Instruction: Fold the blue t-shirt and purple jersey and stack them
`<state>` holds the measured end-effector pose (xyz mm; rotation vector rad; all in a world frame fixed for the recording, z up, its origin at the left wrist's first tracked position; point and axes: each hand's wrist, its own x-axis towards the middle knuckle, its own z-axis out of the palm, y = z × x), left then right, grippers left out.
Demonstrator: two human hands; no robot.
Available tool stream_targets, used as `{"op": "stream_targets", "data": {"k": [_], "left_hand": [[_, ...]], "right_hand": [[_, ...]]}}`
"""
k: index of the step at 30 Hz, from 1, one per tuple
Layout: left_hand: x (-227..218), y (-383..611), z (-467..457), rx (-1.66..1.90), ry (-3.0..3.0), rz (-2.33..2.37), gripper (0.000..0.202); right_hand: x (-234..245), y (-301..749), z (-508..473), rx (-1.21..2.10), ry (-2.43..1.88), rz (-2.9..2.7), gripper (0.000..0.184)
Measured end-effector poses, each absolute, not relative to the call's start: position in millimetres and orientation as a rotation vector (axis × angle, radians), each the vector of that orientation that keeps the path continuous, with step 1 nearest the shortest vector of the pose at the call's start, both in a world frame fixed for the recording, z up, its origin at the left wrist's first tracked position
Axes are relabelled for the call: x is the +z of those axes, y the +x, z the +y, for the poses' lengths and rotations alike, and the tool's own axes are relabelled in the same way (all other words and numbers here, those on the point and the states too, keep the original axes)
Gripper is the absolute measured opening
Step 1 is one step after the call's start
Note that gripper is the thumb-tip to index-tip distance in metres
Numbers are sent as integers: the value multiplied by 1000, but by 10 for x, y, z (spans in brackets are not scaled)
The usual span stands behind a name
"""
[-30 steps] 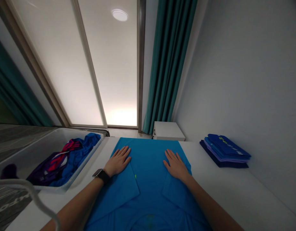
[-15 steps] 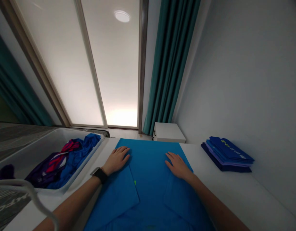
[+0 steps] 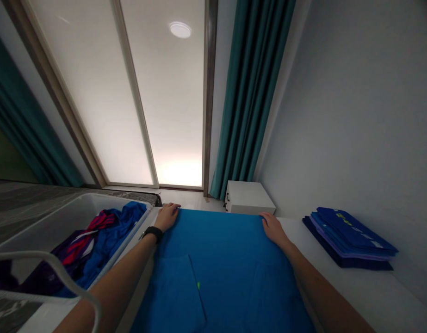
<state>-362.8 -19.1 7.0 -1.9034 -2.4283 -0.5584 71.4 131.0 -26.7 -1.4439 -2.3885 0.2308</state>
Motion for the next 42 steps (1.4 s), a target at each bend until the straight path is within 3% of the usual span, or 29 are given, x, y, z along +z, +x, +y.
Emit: {"op": "stream_targets", "data": {"k": [23, 42], "left_hand": [[76, -3867, -6, -380, -2010, -2567, 39], [3, -3843, -26, -314, -1989, -2487, 44]], "right_hand": [[-387, 865, 1783, 307, -1469, -2294, 25], [-413, 791, 1643, 173, -1542, -2429, 42]]}}
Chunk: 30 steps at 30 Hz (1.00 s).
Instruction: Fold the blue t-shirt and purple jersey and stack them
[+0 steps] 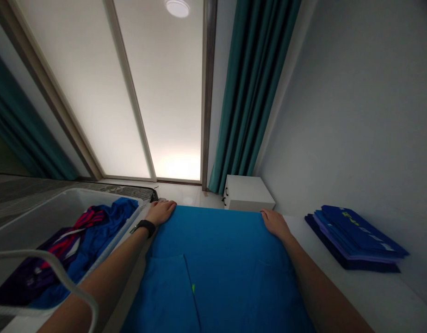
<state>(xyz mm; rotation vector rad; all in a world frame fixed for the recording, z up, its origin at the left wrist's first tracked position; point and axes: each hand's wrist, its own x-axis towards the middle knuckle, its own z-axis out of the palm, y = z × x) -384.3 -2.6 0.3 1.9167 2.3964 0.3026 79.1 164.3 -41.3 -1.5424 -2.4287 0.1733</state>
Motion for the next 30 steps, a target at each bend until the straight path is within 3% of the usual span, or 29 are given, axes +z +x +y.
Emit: {"op": "stream_targets", "data": {"k": [18, 24, 30], "left_hand": [[56, -3759, -233, 534, 1865, 2373, 51], [150, -3252, -583, 564, 1944, 2374, 52], [307, -2515, -1324, 430, 2352, 2045, 52]], "right_hand": [[-226, 857, 1379, 285, -1553, -2355, 48], [3, 716, 585, 172, -1464, -2471, 57], [108, 613, -449, 235, -1261, -2609, 61]]}}
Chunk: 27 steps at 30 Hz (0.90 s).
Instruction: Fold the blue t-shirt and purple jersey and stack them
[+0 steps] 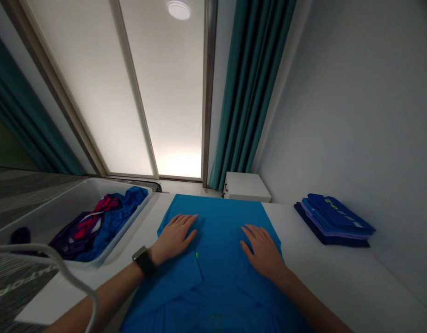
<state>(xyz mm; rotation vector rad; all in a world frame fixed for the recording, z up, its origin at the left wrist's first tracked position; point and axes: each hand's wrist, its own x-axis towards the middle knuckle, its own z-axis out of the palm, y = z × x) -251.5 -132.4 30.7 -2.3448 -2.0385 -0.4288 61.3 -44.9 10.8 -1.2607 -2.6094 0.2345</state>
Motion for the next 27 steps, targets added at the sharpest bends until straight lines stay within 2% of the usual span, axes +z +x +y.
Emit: {"op": "stream_targets", "data": {"k": [6, 14, 27], "left_hand": [[191, -2452, -1830, -368, -2405, -1927, 54], [-24, -2531, -2053, -342, -2360, -1893, 63], [-29, -2403, -2365, -382, -2324, -1921, 68]], "right_hand": [[53, 781, -785, 207, -1289, -2620, 67], [-114, 909, -958, 265, -1305, -2631, 70], [-118, 1047, -1240, 324, -1351, -2685, 70]]}}
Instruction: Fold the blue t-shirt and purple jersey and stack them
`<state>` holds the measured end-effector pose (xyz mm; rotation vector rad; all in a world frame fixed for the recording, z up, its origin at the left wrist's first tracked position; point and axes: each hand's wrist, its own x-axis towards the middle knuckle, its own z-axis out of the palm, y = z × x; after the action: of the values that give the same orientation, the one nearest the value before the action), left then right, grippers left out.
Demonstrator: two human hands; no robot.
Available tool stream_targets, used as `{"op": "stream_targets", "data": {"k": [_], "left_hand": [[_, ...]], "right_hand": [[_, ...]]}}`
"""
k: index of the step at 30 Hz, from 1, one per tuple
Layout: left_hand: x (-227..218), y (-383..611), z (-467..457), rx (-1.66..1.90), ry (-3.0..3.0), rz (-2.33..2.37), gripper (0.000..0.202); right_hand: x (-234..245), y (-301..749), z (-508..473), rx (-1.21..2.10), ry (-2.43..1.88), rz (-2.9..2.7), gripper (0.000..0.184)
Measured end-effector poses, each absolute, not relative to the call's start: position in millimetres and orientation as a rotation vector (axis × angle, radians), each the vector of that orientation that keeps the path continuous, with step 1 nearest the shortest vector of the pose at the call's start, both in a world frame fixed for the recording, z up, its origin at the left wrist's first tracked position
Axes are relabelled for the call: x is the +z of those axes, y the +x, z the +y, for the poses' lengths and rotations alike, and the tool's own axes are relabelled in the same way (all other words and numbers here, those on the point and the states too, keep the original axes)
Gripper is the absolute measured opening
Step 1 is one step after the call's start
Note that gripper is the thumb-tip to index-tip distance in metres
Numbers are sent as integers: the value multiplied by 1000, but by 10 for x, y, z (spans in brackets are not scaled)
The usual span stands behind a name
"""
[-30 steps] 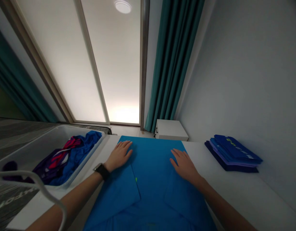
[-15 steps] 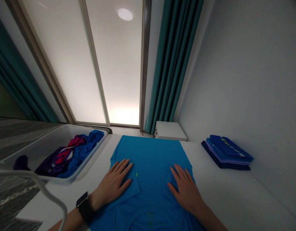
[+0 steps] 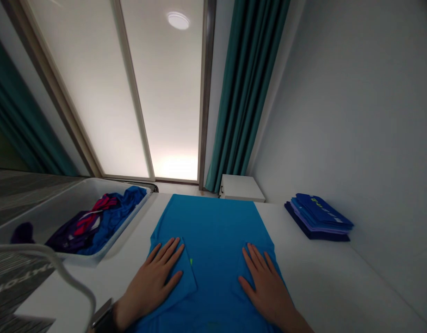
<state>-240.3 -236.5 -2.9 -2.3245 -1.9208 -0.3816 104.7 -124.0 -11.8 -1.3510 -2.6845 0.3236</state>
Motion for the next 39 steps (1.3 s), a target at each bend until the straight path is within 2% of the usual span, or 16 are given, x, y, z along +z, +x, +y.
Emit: {"op": "stream_targets", "data": {"k": [14, 18, 27, 39], "left_hand": [[3, -2372, -2560, -333, -2313, -1889, 70], [93, -2470, -2289, -366, -2322, -1914, 64], [251, -2611, -1224, -269, -2365, -2117, 61], [10, -2705, -915, -358, -2342, -2142, 56]], "right_hand": [[-63, 1093, -1425, 451, -1424, -2676, 71], [88, 978, -1208, 392, -1354, -2655, 66], [204, 480, -190, 381, -1426, -2746, 73], [15, 305, 132, 325, -1411, -2733, 70]]}}
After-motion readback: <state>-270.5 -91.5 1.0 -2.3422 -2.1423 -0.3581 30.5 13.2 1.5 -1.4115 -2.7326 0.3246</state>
